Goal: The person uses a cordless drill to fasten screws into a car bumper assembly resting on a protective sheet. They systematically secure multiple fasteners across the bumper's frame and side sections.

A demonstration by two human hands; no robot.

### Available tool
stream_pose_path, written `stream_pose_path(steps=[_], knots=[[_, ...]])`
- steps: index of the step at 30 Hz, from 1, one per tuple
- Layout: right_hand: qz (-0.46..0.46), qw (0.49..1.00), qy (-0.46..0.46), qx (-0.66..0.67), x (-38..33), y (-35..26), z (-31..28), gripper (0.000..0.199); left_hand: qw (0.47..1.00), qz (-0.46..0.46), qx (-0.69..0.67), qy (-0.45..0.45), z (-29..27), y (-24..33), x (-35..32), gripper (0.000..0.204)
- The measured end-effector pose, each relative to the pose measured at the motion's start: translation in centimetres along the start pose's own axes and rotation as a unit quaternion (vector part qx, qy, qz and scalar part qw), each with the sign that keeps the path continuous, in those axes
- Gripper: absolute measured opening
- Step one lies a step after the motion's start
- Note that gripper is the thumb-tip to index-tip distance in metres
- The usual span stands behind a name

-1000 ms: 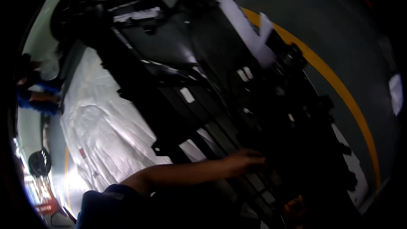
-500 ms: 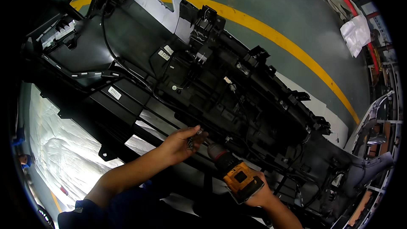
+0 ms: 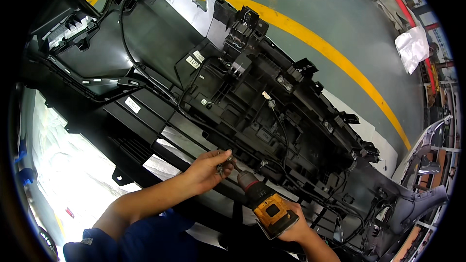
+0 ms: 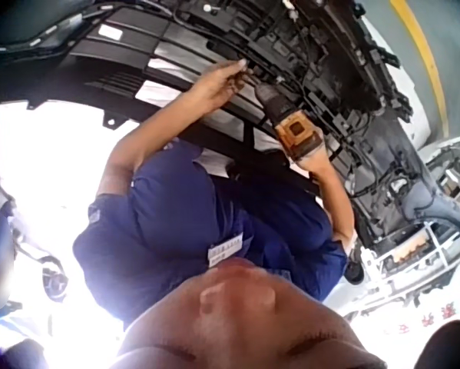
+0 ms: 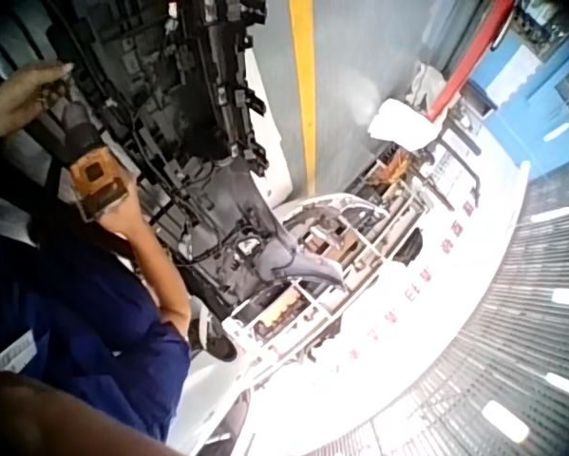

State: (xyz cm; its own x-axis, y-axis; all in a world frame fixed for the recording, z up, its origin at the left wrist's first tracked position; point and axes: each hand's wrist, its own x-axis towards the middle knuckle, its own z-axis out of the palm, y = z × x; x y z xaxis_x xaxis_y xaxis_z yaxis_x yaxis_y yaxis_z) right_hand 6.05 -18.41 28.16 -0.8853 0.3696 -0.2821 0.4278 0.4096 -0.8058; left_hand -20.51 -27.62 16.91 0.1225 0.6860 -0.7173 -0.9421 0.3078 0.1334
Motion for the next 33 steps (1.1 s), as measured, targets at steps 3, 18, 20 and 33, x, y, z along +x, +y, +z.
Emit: stream_pose_path(steps=[3,18,20,33], knots=[[-0.007,1.0,-0.009,-0.002,0.8,-0.7,-0.2,0.034,1.0,-0.004,0.009,0.014,0.3,0.2,-0.4,0.024],[0.108,0.993,-0.046,0.019,6.6,-0.2,-2.3,0.043,0.803,0.159,0.572,0.055,1.0,4.7,0.7,0.034],[0.101,0.994,-0.021,0.03,7.5,1.1,-2.4,0.041,0.753,0.142,0.642,0.034,2.0,6.4,0.8,0.035],[0.275,0.942,-0.067,0.184,10.8,0.5,-2.1,0.039,0.559,0.009,0.829,0.029,4.2,8.4,4.2,0.035]])
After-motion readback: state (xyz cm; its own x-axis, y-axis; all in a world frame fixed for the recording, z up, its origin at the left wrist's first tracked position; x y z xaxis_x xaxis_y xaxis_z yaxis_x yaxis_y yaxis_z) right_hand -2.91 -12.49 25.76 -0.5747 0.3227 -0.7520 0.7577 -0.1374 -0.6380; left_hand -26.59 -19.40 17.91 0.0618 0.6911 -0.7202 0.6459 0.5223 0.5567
